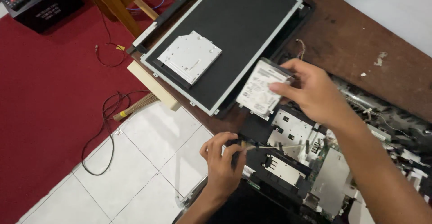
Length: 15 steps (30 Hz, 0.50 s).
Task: Disassembling a laptop or monitor by removing screws and internal components
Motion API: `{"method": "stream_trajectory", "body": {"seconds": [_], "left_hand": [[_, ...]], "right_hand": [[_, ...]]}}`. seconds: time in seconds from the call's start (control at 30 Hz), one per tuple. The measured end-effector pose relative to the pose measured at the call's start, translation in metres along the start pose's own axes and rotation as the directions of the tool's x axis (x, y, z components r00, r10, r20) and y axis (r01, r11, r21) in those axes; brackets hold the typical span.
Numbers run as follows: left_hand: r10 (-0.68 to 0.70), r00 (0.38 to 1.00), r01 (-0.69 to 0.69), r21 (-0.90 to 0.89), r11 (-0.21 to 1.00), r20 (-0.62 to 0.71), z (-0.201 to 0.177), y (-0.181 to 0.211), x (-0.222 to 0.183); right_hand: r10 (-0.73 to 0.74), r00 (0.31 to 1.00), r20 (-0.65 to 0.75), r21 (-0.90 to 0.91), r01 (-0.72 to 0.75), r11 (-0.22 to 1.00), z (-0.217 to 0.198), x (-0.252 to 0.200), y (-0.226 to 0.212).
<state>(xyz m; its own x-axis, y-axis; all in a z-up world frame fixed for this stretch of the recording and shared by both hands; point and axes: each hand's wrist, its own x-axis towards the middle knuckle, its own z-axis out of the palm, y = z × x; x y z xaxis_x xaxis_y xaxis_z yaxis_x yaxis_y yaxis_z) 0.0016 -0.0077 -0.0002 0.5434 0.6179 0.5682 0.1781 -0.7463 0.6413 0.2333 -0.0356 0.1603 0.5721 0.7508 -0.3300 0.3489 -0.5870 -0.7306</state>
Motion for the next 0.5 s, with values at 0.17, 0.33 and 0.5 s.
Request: {"method": "stream_trajectory", "body": {"seconds": [0.17, 0.33, 0.5], "left_hand": [[0.027, 1.000, -0.026, 0.049, 0.998, -0.011, -0.001, -0.001, -0.003], [0.064, 0.997, -0.062, 0.053, 0.997, -0.036, -0.002, 0.002, -0.002], [0.077, 0.994, -0.070, 0.089, 0.994, -0.078, -0.005, 0.003, -0.003]], "right_hand": [[-0.018, 0.993, -0.116, 0.211, 0.043, 0.977, -0.002, -0.022, 0.050], [-0.038, 0.985, -0.168, 0.259, 0.082, 0.962, 0.006, -0.045, 0.072], [0.086, 0.971, -0.223, 0.277, -0.021, 0.961, 0.011, -0.061, 0.085]]}}
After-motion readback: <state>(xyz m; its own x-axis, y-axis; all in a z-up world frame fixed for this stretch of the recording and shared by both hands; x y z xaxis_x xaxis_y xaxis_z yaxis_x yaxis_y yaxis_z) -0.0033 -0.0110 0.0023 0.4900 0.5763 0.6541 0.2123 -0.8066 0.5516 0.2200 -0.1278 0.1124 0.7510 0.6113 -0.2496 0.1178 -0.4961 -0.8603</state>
